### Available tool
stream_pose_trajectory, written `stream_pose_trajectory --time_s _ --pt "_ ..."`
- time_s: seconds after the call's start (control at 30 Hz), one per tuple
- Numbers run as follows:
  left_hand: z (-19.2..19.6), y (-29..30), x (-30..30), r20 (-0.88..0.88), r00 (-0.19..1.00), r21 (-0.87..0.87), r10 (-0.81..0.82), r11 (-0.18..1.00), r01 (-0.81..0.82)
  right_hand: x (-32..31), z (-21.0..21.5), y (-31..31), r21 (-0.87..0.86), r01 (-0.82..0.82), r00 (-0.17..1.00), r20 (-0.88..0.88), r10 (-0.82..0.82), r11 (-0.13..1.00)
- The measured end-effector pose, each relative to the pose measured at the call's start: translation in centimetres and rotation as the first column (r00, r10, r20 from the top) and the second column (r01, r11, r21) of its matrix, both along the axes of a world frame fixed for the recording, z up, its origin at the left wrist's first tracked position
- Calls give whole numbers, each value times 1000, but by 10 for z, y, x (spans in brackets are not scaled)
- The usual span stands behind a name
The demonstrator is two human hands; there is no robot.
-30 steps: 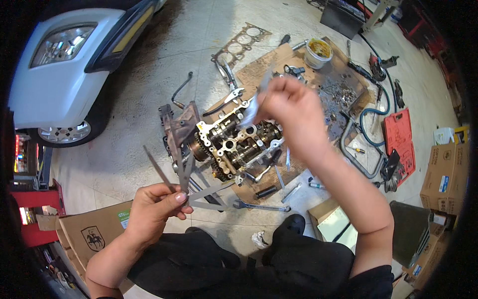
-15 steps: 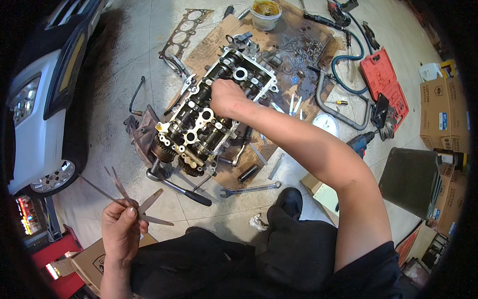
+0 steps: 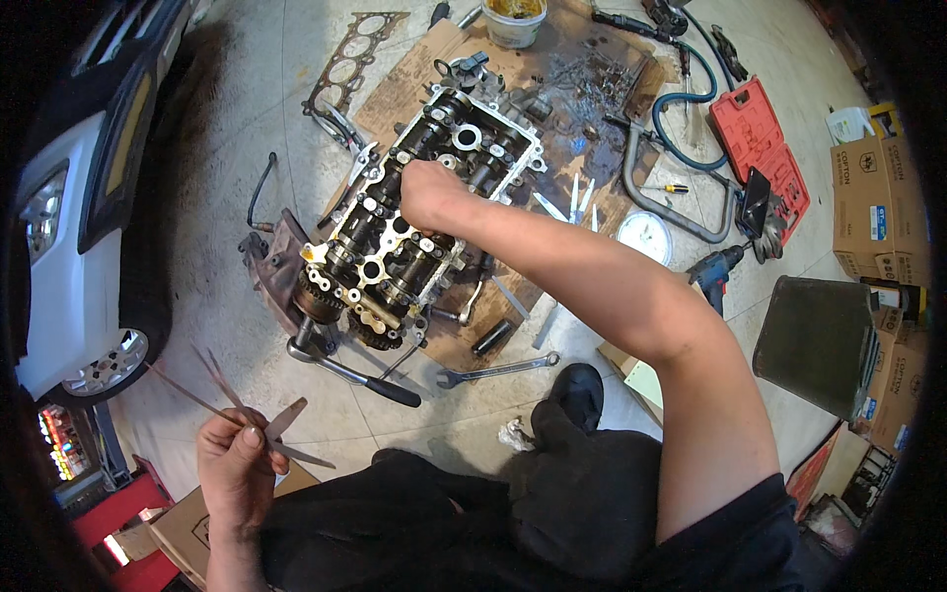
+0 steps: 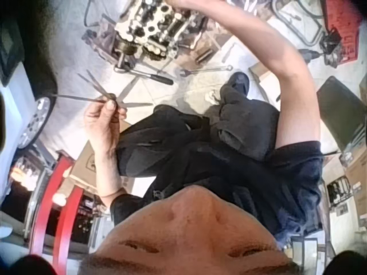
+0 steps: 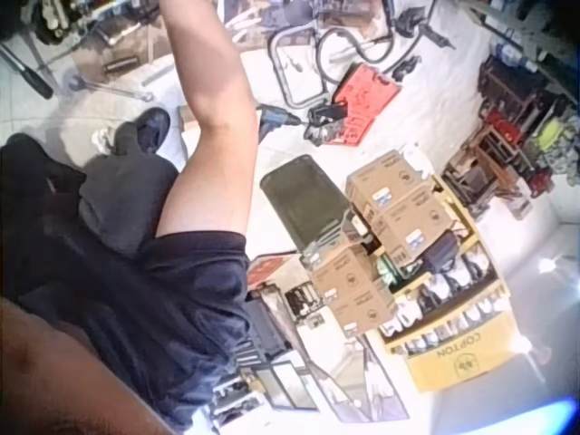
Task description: The person measures valve clearances on a disassembled engine block using feeler gauges and a torque wrench, then records the measurements on a notepad. The person repeatedly inserts gauges between camshaft lobes and valve stems, checks tightness, and writes down values.
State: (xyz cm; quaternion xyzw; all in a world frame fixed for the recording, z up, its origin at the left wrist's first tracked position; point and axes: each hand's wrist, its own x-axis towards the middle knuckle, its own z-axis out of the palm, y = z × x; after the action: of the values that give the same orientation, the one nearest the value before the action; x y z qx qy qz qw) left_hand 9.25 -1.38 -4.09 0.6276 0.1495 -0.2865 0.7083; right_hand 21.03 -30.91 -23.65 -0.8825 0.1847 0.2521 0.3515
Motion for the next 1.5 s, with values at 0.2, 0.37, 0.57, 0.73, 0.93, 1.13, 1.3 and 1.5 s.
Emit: stream_pose_trajectory --time_s 0.2,0.37,0.57,0.73,0.93,1.13,1.3,1.5 --pt "-3 4 1 -8 1000 -5 -22 1000 22 3 -1 3 -73 -42 995 89 48 996" --pt "-7 -4 5 -5 999 80 -51 996 51 4 -7 11 -87 -7 977 212 25 996" --pt "-3 -7 5 -5 997 95 -81 992 81 13 2 6 -37 -76 995 67 79 996" --pt "1 -3 1 2 997 94 -72 993 72 15 0 2 -135 -44 998 26 48 990" --pt "0 -3 1 12 997 83 -81 993 80 16 -3 6 -173 -94 987 115 115 980" --pt "-3 -7 4 12 997 73 -81 994 80 14 -7 2 -151 -86 983 148 109 985" --pt "-7 -6 5 7 998 43 -69 997 69 14 5 0 -172 -204 973 72 219 964" --pt "-2 -8 4 9 998 51 -61 997 61 15 3 1 -87 -104 994 27 107 991"
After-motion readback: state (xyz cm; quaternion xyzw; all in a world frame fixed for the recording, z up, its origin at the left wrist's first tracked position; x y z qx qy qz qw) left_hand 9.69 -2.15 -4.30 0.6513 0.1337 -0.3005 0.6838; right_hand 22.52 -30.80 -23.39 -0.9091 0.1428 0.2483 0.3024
